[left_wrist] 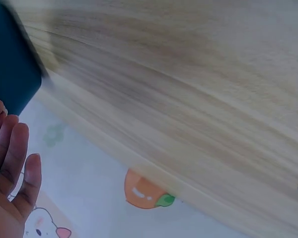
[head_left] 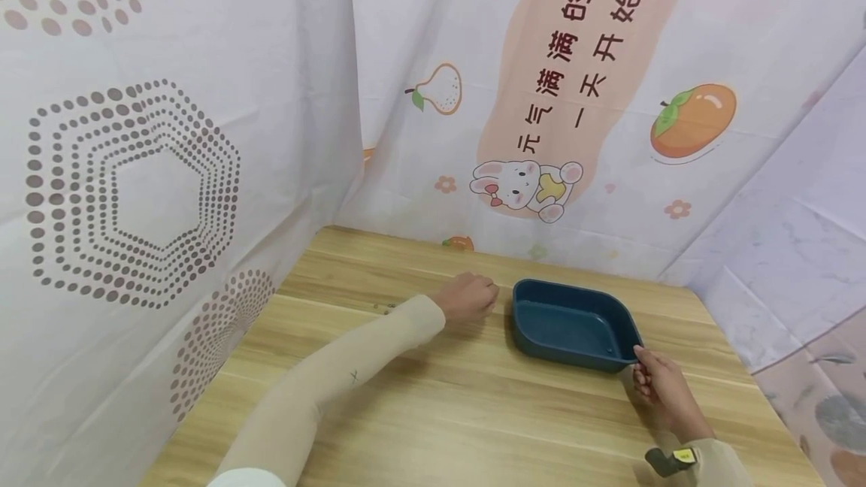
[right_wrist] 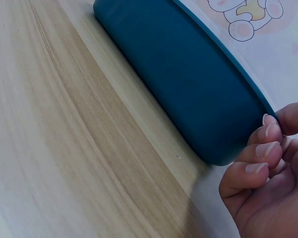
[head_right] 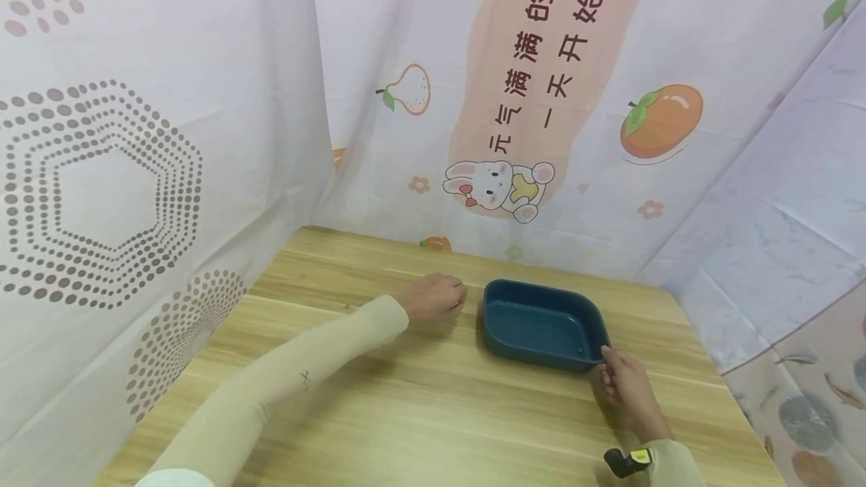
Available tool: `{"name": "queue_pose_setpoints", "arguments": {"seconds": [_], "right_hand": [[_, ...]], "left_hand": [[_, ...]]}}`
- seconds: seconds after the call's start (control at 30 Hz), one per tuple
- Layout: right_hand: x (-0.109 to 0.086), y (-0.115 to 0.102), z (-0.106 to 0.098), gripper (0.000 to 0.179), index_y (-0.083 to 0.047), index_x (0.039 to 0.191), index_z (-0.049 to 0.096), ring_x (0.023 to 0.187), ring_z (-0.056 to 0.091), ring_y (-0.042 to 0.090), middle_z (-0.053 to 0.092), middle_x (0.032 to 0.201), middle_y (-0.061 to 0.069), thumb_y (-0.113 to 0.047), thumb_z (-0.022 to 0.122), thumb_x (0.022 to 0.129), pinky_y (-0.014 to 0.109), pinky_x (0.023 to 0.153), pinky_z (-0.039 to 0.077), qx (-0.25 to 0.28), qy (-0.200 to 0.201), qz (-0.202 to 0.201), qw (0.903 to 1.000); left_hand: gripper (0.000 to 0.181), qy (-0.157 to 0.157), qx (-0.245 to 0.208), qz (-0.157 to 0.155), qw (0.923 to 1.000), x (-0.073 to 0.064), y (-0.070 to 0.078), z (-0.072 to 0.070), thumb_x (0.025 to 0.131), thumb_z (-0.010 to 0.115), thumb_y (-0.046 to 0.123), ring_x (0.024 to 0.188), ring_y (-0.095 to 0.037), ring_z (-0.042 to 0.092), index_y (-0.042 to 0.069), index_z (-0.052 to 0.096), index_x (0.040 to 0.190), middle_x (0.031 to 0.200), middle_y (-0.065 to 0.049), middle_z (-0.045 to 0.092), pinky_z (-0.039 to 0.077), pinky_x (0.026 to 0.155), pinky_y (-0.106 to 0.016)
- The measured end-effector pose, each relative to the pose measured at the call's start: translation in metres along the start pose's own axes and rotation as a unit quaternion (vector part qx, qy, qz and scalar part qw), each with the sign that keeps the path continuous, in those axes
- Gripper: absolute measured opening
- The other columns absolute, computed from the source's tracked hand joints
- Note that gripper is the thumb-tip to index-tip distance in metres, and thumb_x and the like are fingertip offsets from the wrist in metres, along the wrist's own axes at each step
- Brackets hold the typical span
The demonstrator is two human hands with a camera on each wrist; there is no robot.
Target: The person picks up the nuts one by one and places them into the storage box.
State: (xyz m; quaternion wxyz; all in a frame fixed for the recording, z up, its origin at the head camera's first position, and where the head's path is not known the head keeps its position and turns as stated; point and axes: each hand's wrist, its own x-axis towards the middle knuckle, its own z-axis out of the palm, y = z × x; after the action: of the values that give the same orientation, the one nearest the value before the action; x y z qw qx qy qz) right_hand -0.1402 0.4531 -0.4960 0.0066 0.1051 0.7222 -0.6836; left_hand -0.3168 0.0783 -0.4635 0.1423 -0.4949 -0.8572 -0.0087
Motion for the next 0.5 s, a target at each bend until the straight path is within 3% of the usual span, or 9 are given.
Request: {"name": "queue_pose_setpoints", "arguments": {"seconds": [0.17, 0.5], "right_hand": [[-0.001, 0.0, 0.001, 0.044, -0.008, 0.079, 0.051, 0.05, 0.04, 0.006, 0.046, 0.064, -0.004, -0.035, 0.042, 0.112, 0.032, 0.05, 0.022, 0.005, 0.002, 0.001, 1.0], [0.0, -0.001, 0.001, 0.041, -0.009, 0.082, 0.051, 0.051, 0.041, 0.006, 0.047, 0.065, -0.005, -0.036, 0.043, 0.112, 0.024, 0.048, 0.032, 0.002, 0.005, 0.004, 1.0]], "left_hand": [[0.015, 0.011, 0.0, 0.014, 0.9998, 0.006, 0.005, -0.001, 0.102, 0.058, 0.018, 0.069, -0.01, 0.056, 0.014, 0.068, 0.092, 0.083, 0.003, 0.063, 0.047, 0.06, -0.024], [0.012, 0.019, -0.008, 0.029, 0.9994, 0.014, 0.01, 0.001, 0.101, 0.062, 0.022, 0.076, -0.008, 0.061, 0.015, 0.071, 0.095, 0.088, 0.005, 0.065, 0.052, 0.067, -0.024]]}}
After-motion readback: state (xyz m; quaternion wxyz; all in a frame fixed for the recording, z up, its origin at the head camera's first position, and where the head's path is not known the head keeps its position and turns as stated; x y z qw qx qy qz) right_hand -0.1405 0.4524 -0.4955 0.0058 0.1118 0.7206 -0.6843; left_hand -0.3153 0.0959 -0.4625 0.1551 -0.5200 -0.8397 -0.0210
